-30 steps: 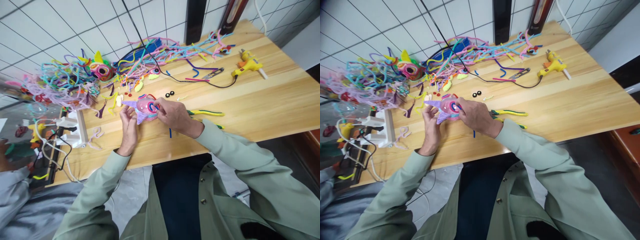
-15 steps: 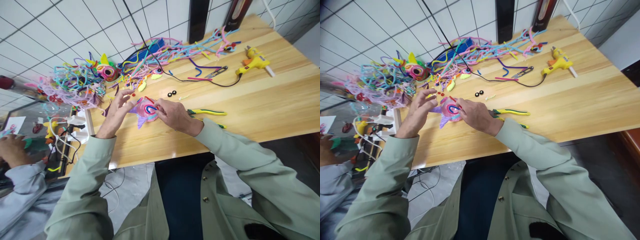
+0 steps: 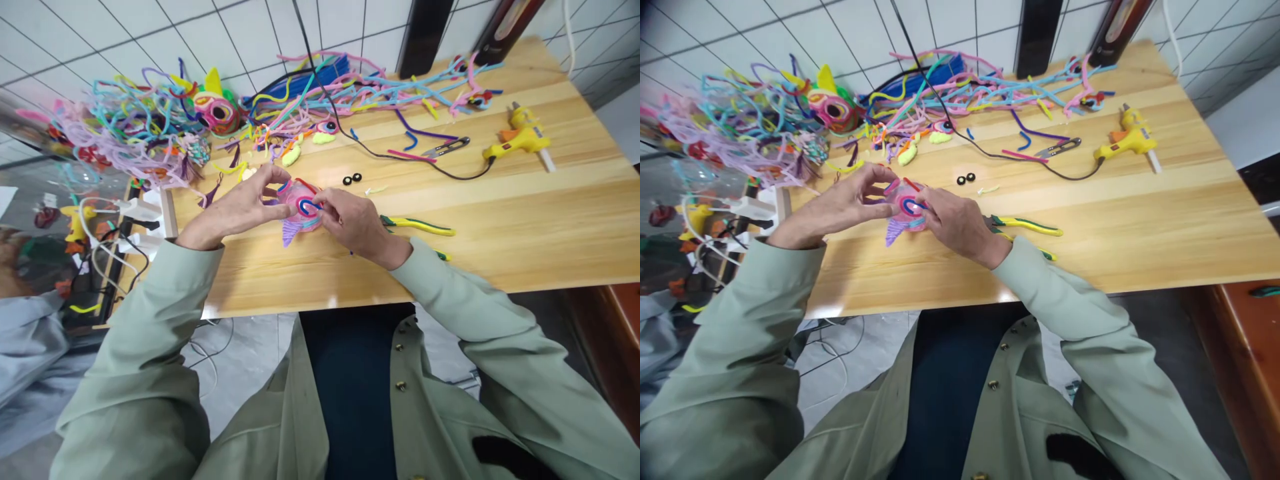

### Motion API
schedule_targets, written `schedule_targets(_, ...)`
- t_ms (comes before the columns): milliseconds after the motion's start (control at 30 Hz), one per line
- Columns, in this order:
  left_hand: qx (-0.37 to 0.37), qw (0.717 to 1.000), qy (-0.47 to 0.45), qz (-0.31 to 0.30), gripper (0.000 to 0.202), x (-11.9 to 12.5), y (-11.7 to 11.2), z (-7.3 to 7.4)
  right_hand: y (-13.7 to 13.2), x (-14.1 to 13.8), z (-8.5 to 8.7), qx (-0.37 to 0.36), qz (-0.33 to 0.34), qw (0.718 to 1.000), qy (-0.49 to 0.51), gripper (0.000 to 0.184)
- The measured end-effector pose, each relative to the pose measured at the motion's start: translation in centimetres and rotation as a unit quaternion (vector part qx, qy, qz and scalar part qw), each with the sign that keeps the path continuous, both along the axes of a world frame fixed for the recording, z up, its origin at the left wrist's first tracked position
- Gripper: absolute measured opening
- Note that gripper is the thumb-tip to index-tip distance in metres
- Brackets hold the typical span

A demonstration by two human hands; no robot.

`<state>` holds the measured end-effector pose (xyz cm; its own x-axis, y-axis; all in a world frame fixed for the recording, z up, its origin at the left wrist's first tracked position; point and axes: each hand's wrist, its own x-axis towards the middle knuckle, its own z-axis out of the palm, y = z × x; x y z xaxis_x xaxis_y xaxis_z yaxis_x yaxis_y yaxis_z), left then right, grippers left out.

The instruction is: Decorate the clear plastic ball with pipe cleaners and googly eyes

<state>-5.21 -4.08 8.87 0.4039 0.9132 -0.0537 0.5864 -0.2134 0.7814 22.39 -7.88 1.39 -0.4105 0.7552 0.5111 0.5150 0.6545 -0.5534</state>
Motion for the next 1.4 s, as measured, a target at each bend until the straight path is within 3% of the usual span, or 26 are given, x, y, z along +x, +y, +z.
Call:
schedule_targets(100, -0.002, 0.997, 0.073, -0.017, 0.098, 0.1, 0.1, 0.4, 0.1, 0.2, 0.1, 0.005, 0.006, 1.000, -0.004, 0.023)
schedule_targets(333, 0.016, 0.997, 0.063, -0.035, 0.074, 0.9, -0.3, 0.9, 0.1, 0.5, 0.2, -0.008, 0.009, 1.000, -0.017, 0.025)
schedule_targets(567, -0.035, 0.999, 0.001, 0.007, 0.065, 1.7, -0.7, 1.8, 0.0, 0.5, 0.1, -0.002, 0.009, 1.000, -0.021, 0.026)
schedule_targets(700, -0.059, 0.997, 0.011, 0.042, 0.055, 2.1, -0.9, 2.4, 0.0, 0.5, 0.2, -0.002, 0.009, 1.000, -0.025, 0.028)
schedule_targets(833, -0.051, 0.997, 0.057, 0.033, 0.059, 1.8, -0.7, 2.1, 0.0, 0.5, 0.2, 0.005, 0.017, 1.000, -0.019, 0.028)
schedule_targets(967, -0.017, 0.999, 0.044, 0.002, 0.059, 1.4, -0.5, 1.5, -0.1, 0.5, 0.3, -0.003, 0.009, 1.000, -0.030, 0.025)
schedule_targets(1100, -0.007, 0.999, 0.031, 0.011, 0.057, 1.3, -0.4, 1.2, -0.3, 0.5, 0.3, -0.002, 0.010, 0.999, -0.034, 0.025)
schedule_targets(1400, -0.034, 0.988, 0.149, -0.006, 0.071, 2.6, -1.7, 3.2, -0.2, 0.0, -0.3, 0.042, 0.006, 0.999, 0.006, 0.025)
